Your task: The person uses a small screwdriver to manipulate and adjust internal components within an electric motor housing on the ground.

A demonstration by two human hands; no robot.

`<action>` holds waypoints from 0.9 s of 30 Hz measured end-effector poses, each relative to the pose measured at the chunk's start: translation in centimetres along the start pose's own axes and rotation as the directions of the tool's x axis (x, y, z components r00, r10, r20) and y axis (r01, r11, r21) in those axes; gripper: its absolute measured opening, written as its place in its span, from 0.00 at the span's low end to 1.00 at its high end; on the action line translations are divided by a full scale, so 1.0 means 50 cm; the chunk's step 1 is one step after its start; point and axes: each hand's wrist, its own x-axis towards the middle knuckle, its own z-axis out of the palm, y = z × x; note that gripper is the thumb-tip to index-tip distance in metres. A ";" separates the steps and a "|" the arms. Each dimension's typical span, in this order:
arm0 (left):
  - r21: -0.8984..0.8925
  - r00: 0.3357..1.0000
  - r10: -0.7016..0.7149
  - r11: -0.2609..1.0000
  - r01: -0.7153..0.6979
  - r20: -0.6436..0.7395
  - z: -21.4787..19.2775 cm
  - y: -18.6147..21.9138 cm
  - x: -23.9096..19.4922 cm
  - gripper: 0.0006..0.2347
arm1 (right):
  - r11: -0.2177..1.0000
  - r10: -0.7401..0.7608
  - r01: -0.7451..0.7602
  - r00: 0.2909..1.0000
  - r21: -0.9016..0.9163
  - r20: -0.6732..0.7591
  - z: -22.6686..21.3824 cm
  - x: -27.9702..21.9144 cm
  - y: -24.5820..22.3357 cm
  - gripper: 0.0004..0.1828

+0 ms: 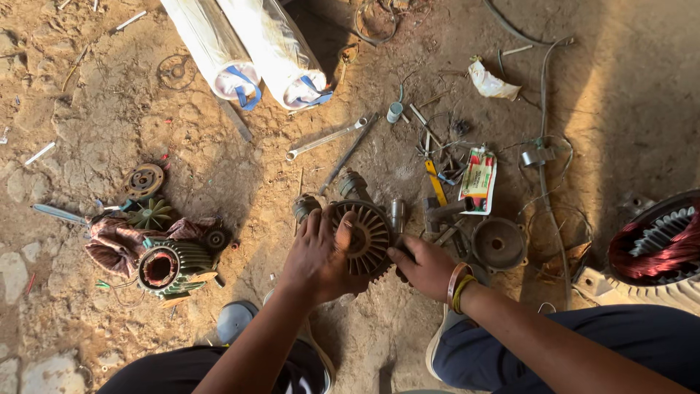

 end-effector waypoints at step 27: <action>-0.105 0.997 -0.002 0.994 -0.006 -0.080 0.009 -0.001 0.018 0.57 | 0.734 0.603 -0.502 0.792 -0.458 0.098 0.031 0.101 0.533 0.20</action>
